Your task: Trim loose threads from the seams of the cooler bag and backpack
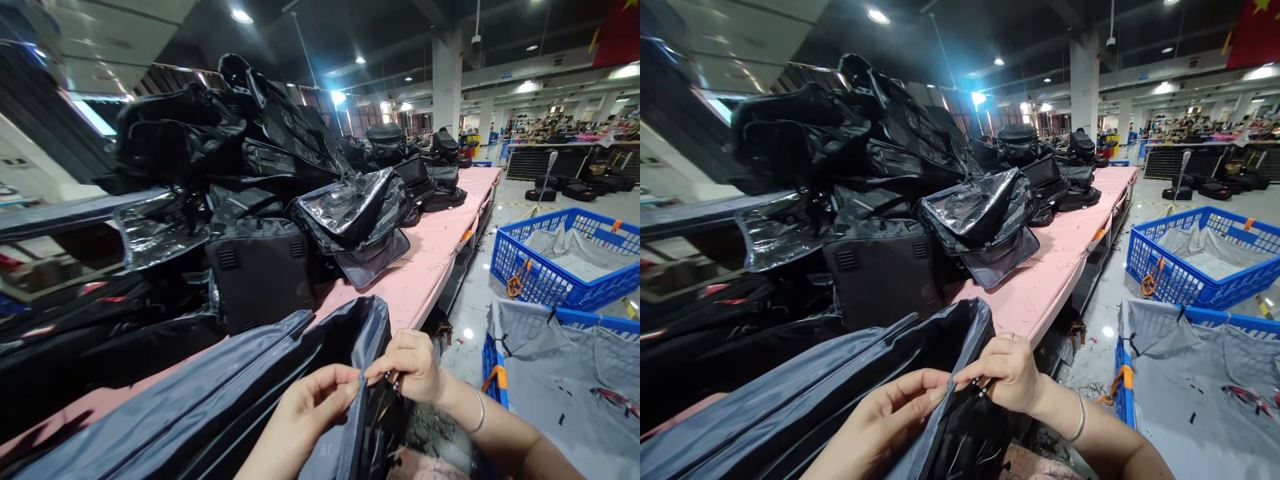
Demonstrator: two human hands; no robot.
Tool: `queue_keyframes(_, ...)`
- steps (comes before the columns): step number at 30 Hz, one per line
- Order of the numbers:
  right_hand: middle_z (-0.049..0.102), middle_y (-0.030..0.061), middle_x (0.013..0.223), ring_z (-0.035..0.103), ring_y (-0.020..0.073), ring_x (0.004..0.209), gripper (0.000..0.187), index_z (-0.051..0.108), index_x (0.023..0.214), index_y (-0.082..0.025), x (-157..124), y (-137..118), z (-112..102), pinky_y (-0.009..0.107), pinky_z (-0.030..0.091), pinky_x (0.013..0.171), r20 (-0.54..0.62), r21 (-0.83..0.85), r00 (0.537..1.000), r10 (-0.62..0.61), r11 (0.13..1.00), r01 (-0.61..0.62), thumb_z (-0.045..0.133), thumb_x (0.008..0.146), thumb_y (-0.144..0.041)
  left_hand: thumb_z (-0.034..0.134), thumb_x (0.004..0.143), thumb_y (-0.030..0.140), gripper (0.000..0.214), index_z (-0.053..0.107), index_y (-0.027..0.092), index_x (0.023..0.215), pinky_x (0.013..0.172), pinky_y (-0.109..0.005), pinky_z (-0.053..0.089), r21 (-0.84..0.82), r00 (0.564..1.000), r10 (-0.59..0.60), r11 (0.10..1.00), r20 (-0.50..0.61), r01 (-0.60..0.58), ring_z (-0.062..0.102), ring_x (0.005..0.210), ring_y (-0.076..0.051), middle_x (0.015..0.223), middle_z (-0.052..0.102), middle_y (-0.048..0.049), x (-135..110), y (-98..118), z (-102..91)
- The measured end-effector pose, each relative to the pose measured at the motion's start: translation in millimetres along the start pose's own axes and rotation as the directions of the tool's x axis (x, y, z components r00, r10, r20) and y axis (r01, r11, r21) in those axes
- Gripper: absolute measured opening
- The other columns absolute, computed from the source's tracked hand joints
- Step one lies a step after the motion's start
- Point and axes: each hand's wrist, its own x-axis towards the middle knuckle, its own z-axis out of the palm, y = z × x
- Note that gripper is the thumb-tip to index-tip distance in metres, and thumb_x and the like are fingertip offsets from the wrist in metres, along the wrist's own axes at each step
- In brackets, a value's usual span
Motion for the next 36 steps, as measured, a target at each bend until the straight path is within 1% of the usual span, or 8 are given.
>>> queue_keyframes(3, 0.057, 0.0006, 0.057, 0.051, 0.0104, 0.053, 0.023, 0.066, 0.071, -0.019, 10, 0, -5, 0.022, 0.041, 0.054, 0.098, 0.003, 0.990, -0.105, 0.994, 0.106, 0.048, 0.083, -0.026, 0.067, 0.062, 0.043, 0.030, 0.064, 0.015, 0.073, 0.054, -0.021, 0.035, 0.069, 0.999, 0.042, 0.997, -0.018, -0.041, 0.045, 0.057, -0.010, 0.059, 0.056, 0.0013, 1, -1, -1.5)
queue_keyframes(7, 0.055, 0.0019, 0.068, 0.048, 0.0126, 0.061, 0.020, 0.060, 0.079, -0.017, 20, -10, -13, 0.024, 0.038, 0.056, 0.226, -0.020, 0.973, -0.054, 0.998, 0.060, 0.042, 0.072, -0.010, 0.067, 0.060, 0.044, 0.030, 0.060, 0.016, 0.070, 0.060, -0.023, 0.038, 0.139, 0.997, 0.075, 0.988, -0.020, -0.071, 0.048, 0.063, -0.013, 0.064, 0.059, 0.0004, 3, 2, -3.3)
queue_keyframes(11, 0.047, -0.0006, 0.066, 0.042, 0.0111, 0.059, 0.008, 0.052, 0.071, -0.017, 20, -20, -13, 0.023, 0.035, 0.054, 0.256, 0.178, 0.955, 0.152, 0.963, -0.201, 0.045, 0.075, -0.015, 0.064, 0.064, 0.044, 0.029, 0.056, 0.017, 0.068, 0.060, -0.024, 0.040, 0.208, 0.989, 0.142, 0.967, 0.050, -0.149, 0.049, 0.063, -0.013, 0.064, 0.056, 0.0006, 2, 5, -1.0)
queue_keyframes(14, 0.042, -0.0034, 0.062, 0.037, 0.0090, 0.055, 0.014, 0.046, 0.067, -0.018, 17, -23, -9, 0.021, 0.032, 0.050, 0.289, 0.380, 0.888, 0.359, 0.808, -0.450, 0.049, 0.079, -0.025, 0.061, 0.068, 0.041, 0.026, 0.056, 0.018, 0.077, 0.058, -0.022, 0.041, 0.243, 0.966, 0.256, 0.936, 0.025, -0.255, 0.047, 0.060, -0.012, 0.062, 0.051, 0.0030, 2, 4, 1.7)
queue_keyframes(21, 0.044, -0.0015, 0.065, 0.041, 0.0107, 0.059, 0.016, 0.047, 0.067, -0.018, 12, -24, 2, 0.023, 0.033, 0.055, 0.055, 0.246, 0.953, 0.297, 0.921, -0.301, 0.047, 0.081, -0.024, 0.059, 0.070, 0.039, 0.026, 0.062, 0.018, 0.085, 0.074, -0.027, 0.047, 0.362, 0.949, 0.315, 0.884, 0.005, -0.295, 0.059, 0.078, -0.018, 0.083, 0.065, -0.0040, 5, -3, -0.3)
queue_keyframes(26, 0.046, -0.0004, 0.067, 0.044, 0.0120, 0.060, 0.008, 0.051, 0.072, -0.017, 9, -26, 8, 0.024, 0.034, 0.055, -0.031, 0.183, 0.975, 0.220, 0.960, -0.211, 0.046, 0.079, -0.018, 0.065, 0.066, 0.037, 0.024, 0.066, 0.021, 0.083, 0.068, -0.026, 0.048, 0.485, 0.915, 0.404, 0.799, 0.007, -0.357, 0.059, 0.069, -0.016, 0.074, 0.065, -0.0012, 6, -4, -0.6)
queue_keyframes(32, 0.050, -0.0009, 0.075, 0.047, 0.0116, 0.065, 0.017, 0.052, 0.089, -0.019, 5, -24, 2, 0.024, 0.040, 0.060, -0.008, 0.358, 0.902, 0.431, 0.844, -0.400, 0.049, 0.085, -0.035, 0.064, 0.064, 0.037, 0.018, 0.064, 0.019, 0.060, 0.076, -0.028, 0.046, 0.462, 0.919, 0.391, 0.826, -0.055, -0.323, 0.059, 0.080, -0.020, 0.079, 0.064, -0.0041, 4, 3, -2.1)
queue_keyframes(36, 0.055, 0.0033, 0.093, 0.053, 0.0143, 0.084, 0.022, 0.048, 0.105, -0.020, -7, -19, -4, 0.027, 0.042, 0.074, -0.089, 0.234, 0.902, 0.422, 0.889, -0.393, 0.043, 0.089, -0.034, 0.066, 0.062, 0.039, 0.020, 0.065, 0.019, 0.061, 0.079, -0.027, 0.044, 0.352, 0.923, 0.365, 0.885, -0.122, -0.304, 0.057, 0.089, -0.021, 0.086, 0.063, -0.0042, 5, 0, -8.3)
